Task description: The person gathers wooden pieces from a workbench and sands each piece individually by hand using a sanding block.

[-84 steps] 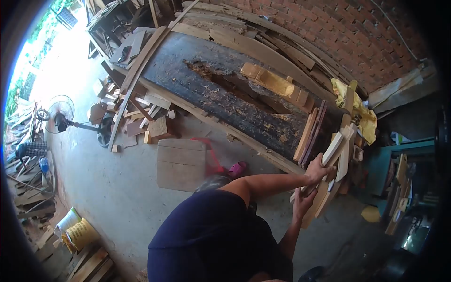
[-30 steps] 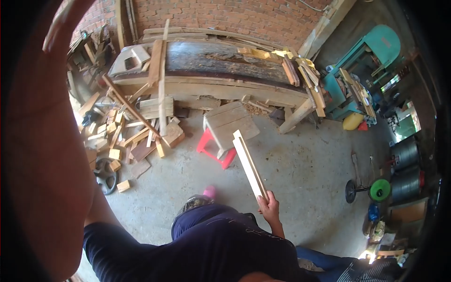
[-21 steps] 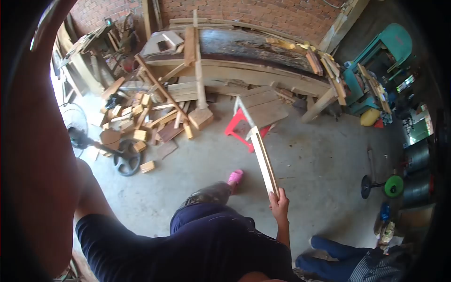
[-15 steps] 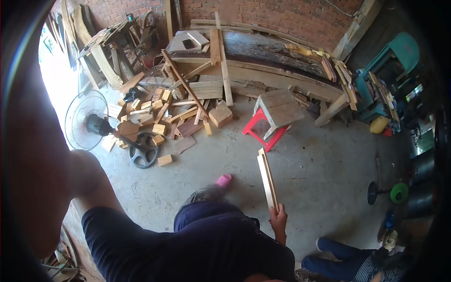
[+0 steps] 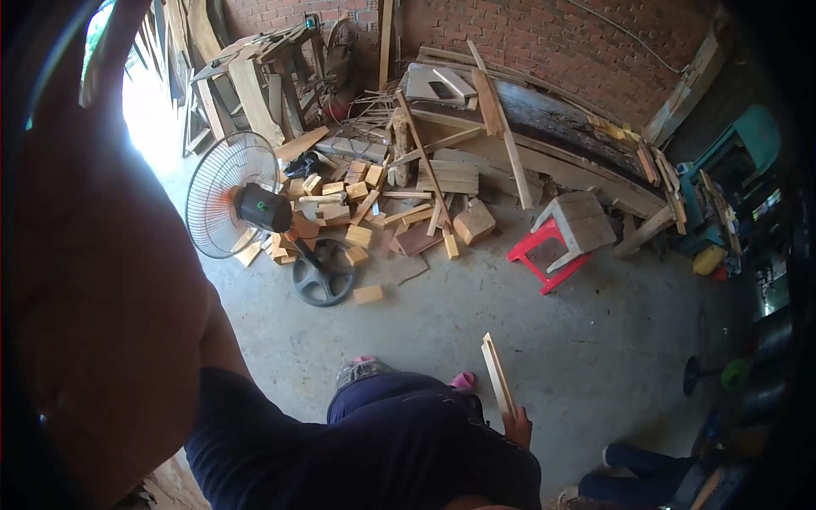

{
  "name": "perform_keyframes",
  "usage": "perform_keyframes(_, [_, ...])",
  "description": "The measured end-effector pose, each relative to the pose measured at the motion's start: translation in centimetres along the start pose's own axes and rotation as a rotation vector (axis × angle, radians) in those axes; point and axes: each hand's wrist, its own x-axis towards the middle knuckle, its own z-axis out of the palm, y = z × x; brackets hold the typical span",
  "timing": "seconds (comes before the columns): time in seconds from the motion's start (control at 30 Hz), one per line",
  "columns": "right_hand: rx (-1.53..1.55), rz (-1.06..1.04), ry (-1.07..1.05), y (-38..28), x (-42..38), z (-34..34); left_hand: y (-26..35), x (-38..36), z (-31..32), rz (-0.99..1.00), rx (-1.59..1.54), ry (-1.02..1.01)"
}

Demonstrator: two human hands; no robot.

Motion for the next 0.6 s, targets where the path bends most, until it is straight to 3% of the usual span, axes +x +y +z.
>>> perform_keyframes(0.13, [0.189,0.120,-0.077,-7.7,-3.3,7.6,-6.7,-1.2,-8.6,0.033,0.044,-0.040])
perform_keyframes(0.17, [0.217,0.052,-0.062,-9.9,-4.1,9.3,-7.8,-1.3,-10.2,0.031,0.058,-0.047])
perform_keyframes(0.2, [0.167,-0.040,-0.043,-10.7,-4.5,11.5,-9.3,-1.2,-12.2,0.040,0.072,-0.052])
perform_keyframes(0.3, [0.093,0.045,-0.172,-20.1,-7.2,13.1,-11.6,-1.6,-17.4,0.085,0.090,-0.074])
perform_keyframes(0.33, [0.089,-0.012,-0.190,-22.3,-8.2,13.8,-18.6,-3.9,-26.5,0.088,0.092,-0.080])
perform_keyframes(0.5, [0.046,-0.094,-0.220,-29.7,-14.2,18.5,-23.1,-9.8,-38.0,0.071,0.109,-0.116])
perform_keyframes(0.57, [-0.033,-0.271,-0.101,-31.1,-17.2,21.1,-23.8,-11.6,-40.6,0.057,0.087,-0.133])
perform_keyframes(0.6, [-0.042,-0.250,-0.109,-31.9,-18.9,22.1,-24.1,-12.4,-41.7,-0.014,0.019,-0.071])
